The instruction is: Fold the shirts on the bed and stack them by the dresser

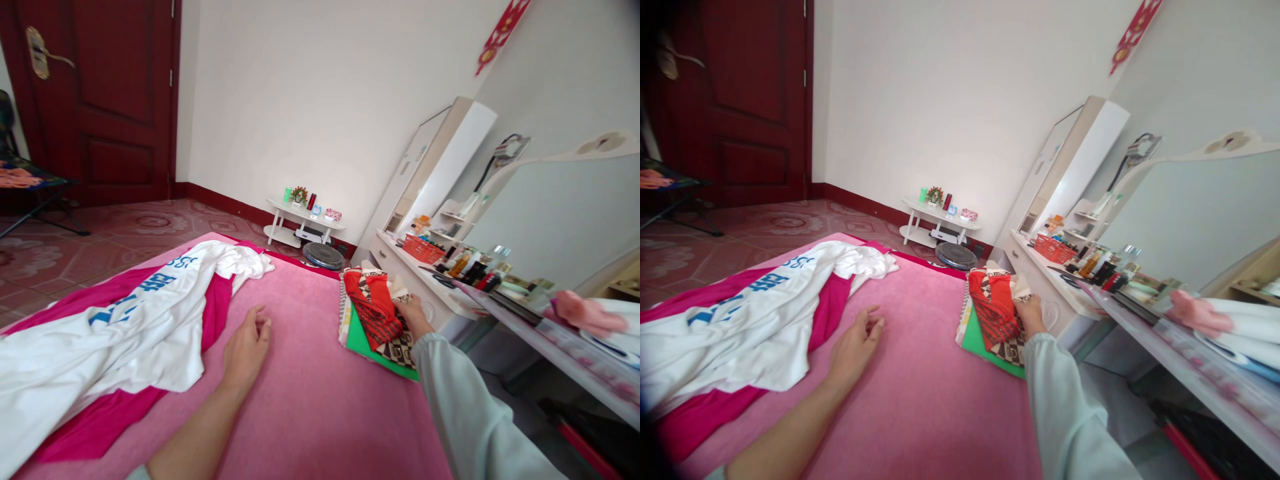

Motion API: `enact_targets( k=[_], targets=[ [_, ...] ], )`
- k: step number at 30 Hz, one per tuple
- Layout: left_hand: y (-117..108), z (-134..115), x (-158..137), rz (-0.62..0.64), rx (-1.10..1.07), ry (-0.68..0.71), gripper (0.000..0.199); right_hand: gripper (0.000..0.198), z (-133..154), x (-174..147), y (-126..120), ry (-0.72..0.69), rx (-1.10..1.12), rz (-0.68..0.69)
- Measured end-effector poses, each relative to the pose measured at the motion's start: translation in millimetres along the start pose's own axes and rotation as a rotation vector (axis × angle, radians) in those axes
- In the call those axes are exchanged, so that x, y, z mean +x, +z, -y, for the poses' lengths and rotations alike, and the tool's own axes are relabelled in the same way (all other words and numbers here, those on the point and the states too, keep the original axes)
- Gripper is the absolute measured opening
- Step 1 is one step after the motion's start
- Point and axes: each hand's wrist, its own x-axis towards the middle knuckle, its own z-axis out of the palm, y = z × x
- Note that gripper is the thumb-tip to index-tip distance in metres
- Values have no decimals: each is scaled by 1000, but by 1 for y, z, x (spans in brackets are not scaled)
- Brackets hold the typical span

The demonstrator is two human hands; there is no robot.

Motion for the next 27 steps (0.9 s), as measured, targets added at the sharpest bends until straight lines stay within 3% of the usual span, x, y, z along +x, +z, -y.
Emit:
enact_targets(
  k=[2,7,12,16,19,23,25,27],
  targets=[
    [0,0,0,8,3,3,34,82,4,2,6,-40,-31,-3],
    [1,-1,0,9,14,22,33,35,7,2,13,-136,-92,-31],
    [1,0,0,12,40,21,30,44,-4,-2,7,-44,-183,-206],
    [2,0,1,18,52,23,31,38,-13,-11,2,-29,-264,-173],
    [2,-1,1,15,66,29,30,33,-8,-18,-1,-102,-423,-255],
    [2,-1,1,16,75,26,30,34,23,-25,-5,-289,-512,-383],
    [3,0,2,19,69,17,30,37,43,-28,-6,-345,-500,-260],
    [3,1,2,25,61,9,31,39,59,-32,-4,-416,-468,-33]
  ],
)
